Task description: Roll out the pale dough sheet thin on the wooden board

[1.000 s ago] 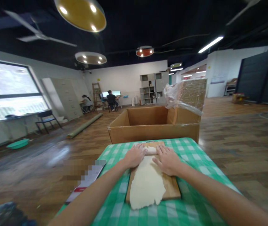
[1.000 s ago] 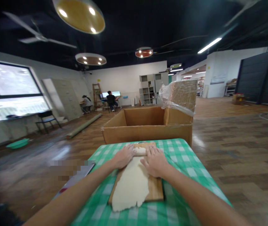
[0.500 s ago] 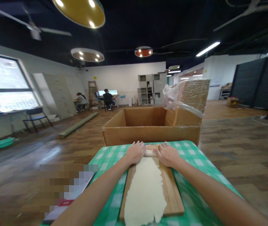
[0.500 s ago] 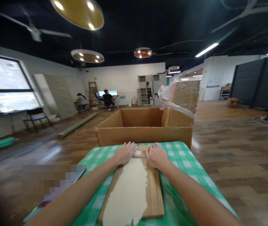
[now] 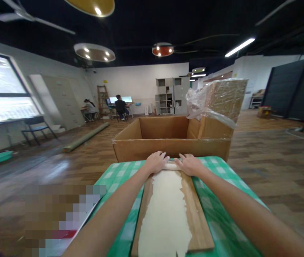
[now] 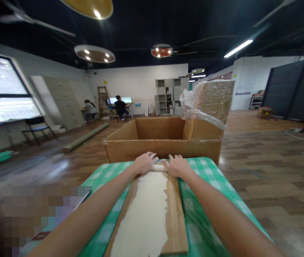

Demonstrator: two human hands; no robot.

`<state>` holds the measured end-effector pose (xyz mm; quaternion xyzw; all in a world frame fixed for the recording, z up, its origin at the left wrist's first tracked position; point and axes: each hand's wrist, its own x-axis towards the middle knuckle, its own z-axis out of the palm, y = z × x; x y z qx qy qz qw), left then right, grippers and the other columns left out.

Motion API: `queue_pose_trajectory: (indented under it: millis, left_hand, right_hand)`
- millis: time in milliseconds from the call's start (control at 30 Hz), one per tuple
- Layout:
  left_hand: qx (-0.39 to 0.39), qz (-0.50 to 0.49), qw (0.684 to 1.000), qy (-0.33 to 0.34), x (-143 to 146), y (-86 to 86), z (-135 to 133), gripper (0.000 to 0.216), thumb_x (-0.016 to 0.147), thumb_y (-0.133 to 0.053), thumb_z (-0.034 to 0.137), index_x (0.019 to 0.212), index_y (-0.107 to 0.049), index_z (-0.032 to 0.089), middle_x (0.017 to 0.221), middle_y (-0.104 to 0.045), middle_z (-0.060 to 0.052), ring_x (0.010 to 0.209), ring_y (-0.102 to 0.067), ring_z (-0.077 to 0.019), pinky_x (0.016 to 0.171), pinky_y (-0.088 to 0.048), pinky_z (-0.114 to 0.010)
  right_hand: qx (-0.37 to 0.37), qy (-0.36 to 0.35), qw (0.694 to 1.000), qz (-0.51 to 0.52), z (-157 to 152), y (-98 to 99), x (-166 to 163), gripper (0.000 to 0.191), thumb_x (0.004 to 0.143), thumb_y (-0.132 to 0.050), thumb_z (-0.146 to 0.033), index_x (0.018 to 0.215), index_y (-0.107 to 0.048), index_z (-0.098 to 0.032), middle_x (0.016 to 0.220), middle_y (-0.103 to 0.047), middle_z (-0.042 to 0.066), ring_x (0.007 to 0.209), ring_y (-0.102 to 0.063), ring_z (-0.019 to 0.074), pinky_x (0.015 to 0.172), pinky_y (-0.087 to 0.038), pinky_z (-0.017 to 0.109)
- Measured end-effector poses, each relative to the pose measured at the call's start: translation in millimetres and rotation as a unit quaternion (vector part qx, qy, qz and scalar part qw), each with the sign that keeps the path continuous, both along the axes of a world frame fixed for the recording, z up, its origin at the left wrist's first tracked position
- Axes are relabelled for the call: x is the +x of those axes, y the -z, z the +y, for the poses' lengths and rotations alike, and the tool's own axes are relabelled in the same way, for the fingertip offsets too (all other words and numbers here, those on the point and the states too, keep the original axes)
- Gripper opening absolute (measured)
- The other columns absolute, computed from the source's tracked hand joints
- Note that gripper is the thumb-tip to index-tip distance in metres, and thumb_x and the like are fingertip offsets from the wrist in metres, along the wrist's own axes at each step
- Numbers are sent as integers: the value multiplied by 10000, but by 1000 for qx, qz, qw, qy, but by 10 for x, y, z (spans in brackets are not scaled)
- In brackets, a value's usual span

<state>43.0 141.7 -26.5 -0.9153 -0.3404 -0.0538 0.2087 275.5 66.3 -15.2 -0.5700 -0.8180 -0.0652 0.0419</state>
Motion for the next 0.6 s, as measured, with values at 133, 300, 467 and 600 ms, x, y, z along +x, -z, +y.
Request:
queue_pose_trajectory:
  millis: [133, 300, 467, 600]
  left_hand:
    - [-20, -32, 999, -19, -144, 35, -436, 468, 1099, -274, 350, 1390, -591, 168, 1523, -533, -184, 1424, -460, -339, 1122, -406, -544]
    - [-95, -66, 992, -49, -352, -101, -1112, 596, 1097, -223, 440, 1546, -432, 108, 1612, -431, -189, 1511, -371, -321, 1224, -279, -538]
    - [-115, -71, 990, -26, -499, -226, -1495, 641, 1084, -211, 489, 1528, -455, 96, 1600, -451, -185, 1521, -358, -303, 1250, -241, -507]
    - [-106, -83, 991, -24, -372, -191, -1331, 665, 1080, -234, 520, 1518, -463, 77, 1584, -466, -203, 1506, -386, -307, 1249, -254, -499]
  right_hand:
    - [48, 36, 998, 33, -546, 28, -183, 647, 1080, -241, -504, 1545, -446, -103, 1569, -467, 236, 1463, -427, 354, 1181, -303, 526]
    - [41, 41, 995, 79, -1298, -37, -404, 815, 1054, -222, -592, 1518, -435, 43, 1550, -452, 307, 1470, -410, 374, 1171, -337, 451]
    - [9, 24, 993, 117, -1742, -66, -515, 773, 1048, -270, -573, 1518, -447, 15, 1514, -504, 291, 1411, -485, 367, 1130, -386, 442]
    - [24, 55, 991, 116, -1591, -42, -490, 747, 1055, -270, -554, 1496, -479, 11, 1522, -490, 302, 1460, -417, 376, 1179, -312, 475]
